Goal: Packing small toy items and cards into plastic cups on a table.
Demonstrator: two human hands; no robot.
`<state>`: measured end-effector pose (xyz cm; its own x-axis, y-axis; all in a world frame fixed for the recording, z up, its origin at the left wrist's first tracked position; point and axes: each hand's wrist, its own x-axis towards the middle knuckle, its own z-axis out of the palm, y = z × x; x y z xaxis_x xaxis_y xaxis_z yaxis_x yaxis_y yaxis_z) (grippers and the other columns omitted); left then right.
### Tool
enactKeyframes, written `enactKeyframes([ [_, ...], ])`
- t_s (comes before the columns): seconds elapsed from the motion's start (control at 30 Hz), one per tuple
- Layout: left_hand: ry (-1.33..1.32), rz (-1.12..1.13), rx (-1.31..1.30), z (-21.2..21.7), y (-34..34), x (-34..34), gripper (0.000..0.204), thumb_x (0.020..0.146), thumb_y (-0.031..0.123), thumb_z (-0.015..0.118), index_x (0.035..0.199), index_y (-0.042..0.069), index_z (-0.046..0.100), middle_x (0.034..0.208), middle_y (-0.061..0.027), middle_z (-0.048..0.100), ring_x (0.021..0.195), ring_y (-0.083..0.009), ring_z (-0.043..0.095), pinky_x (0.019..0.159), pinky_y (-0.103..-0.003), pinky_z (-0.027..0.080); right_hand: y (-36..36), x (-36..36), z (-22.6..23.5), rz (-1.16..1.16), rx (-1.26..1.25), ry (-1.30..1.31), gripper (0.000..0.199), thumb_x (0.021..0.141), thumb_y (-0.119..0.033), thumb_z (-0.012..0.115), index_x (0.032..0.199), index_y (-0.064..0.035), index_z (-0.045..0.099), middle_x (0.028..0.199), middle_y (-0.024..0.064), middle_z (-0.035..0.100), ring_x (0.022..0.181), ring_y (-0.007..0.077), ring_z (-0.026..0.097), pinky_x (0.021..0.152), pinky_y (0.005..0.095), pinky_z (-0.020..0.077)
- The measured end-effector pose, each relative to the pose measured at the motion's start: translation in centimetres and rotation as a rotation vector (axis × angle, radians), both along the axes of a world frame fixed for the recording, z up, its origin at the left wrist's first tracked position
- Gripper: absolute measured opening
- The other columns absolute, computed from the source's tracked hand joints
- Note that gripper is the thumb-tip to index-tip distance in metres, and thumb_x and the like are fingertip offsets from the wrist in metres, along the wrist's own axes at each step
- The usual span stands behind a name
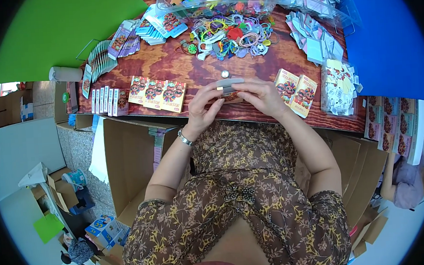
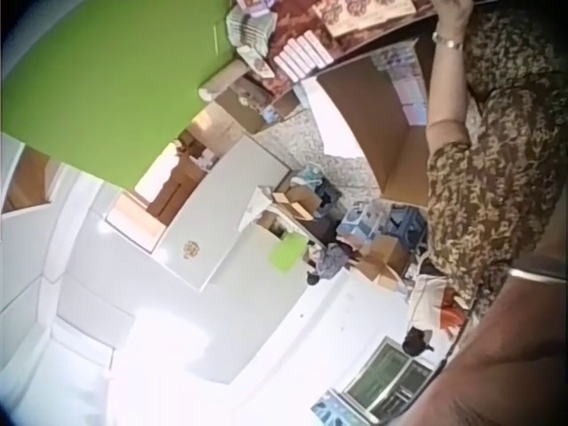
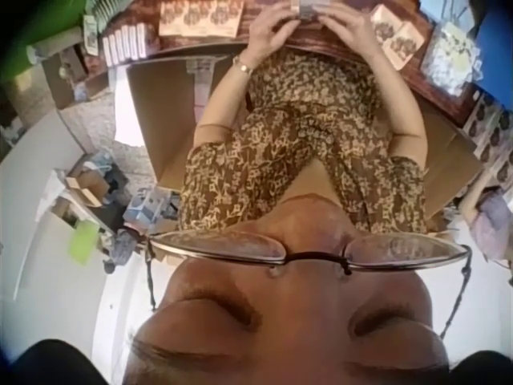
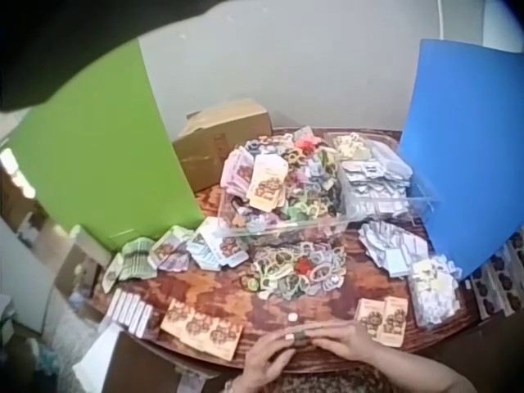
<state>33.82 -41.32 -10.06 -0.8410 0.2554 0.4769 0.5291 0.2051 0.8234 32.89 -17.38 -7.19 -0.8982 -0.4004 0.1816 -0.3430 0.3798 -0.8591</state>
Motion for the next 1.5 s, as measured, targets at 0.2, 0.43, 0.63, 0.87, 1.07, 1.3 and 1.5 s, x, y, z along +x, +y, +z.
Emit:
enactKeyframes([
  [0.2,-0.065,-0.11,-0.075,0.3,-1.1,-0.6,0.027,0.088,0.003,0.071,0.114,0.003,0.068,0.117,-0.0172,0.069,0.104,-0.0314,0.07,0.087,-0.037,0.056,-0.2,-1.3,2.7,0.103,-0.121,-0.029,0.02,0.095,-0.009,0.066,0.114,-0.0045,0.071,0.109,0.0092,0.072,0.103,0.0187,0.068,0.086,0.0314,0.0534],
  [0.43,-0.058,-0.144,-0.104,0.7,-1.2,-0.8,0.027,0.09,0.0,0.07,0.117,0.002,0.068,0.116,-0.0156,0.07,0.104,-0.0275,0.069,0.087,-0.035,0.056,-0.6,-4.8,3.3,0.203,-0.077,-0.367,0.017,0.101,-0.015,0.06,0.105,-0.0011,0.069,0.091,0.0014,0.067,0.085,0.0082,0.06,0.076,0.0281,0.0487],
  [0.63,-0.11,-0.102,-0.043,-0.6,-1.3,0.0,0.028,0.088,-0.001,0.073,0.114,0.0,0.062,0.116,-0.0157,0.07,0.099,-0.0233,0.072,0.083,-0.034,0.058,-1.4,-3.9,5.9,0.298,0.154,-0.003,0.015,0.092,-0.01,0.069,0.106,-0.0041,0.07,0.091,0.0075,0.066,0.085,0.0224,0.066,0.075,0.0349,0.0523],
  [0.87,-0.127,-0.067,0.056,-1.2,-0.9,0.1,0.035,0.089,0.0,0.073,0.114,0.001,0.048,0.119,-0.0179,0.069,0.099,-0.021,0.073,0.083,-0.032,0.061,-2.6,-1.2,4.6,0.177,0.32,0.447,0.026,0.08,-0.004,0.074,0.106,-0.0074,0.071,0.095,0.0079,0.064,0.087,0.0267,0.063,0.074,0.0387,0.0527],
  [1.07,-0.136,-0.055,0.071,-1.8,-0.8,0.5,0.039,0.088,0.001,0.074,0.119,0.0,0.05,0.125,-0.0189,0.068,0.1,-0.0236,0.073,0.083,-0.033,0.062,-3.4,0.6,4.4,0.145,0.463,0.6,0.029,0.076,-0.006,0.069,0.105,-0.0047,0.07,0.098,0.0053,0.063,0.087,0.0252,0.061,0.075,0.0354,0.0531],
  [1.3,0.113,0.021,-0.109,-0.7,-0.8,0.3,0.028,0.083,-0.001,0.075,0.111,0.002,0.069,0.123,-0.0169,0.069,0.099,-0.0261,0.073,0.079,-0.032,0.06,-1.9,0.7,4.2,0.208,0.366,0.466,0.038,0.08,-0.003,0.07,0.118,-0.0037,0.068,0.116,0.0094,0.066,0.098,0.0283,0.063,0.084,0.0376,0.0539],
  [1.5,0.075,0.021,-0.085,-0.9,-0.7,0.5,0.027,0.083,0.003,0.076,0.109,0.006,0.069,0.122,-0.0145,0.069,0.1,-0.0296,0.072,0.08,-0.036,0.061,-1.2,1.3,1.1,0.093,0.269,0.333,0.049,0.083,-0.001,0.072,0.131,-0.0041,0.063,0.134,0.0153,0.062,0.117,0.0341,0.063,0.097,0.042,0.0521],
])
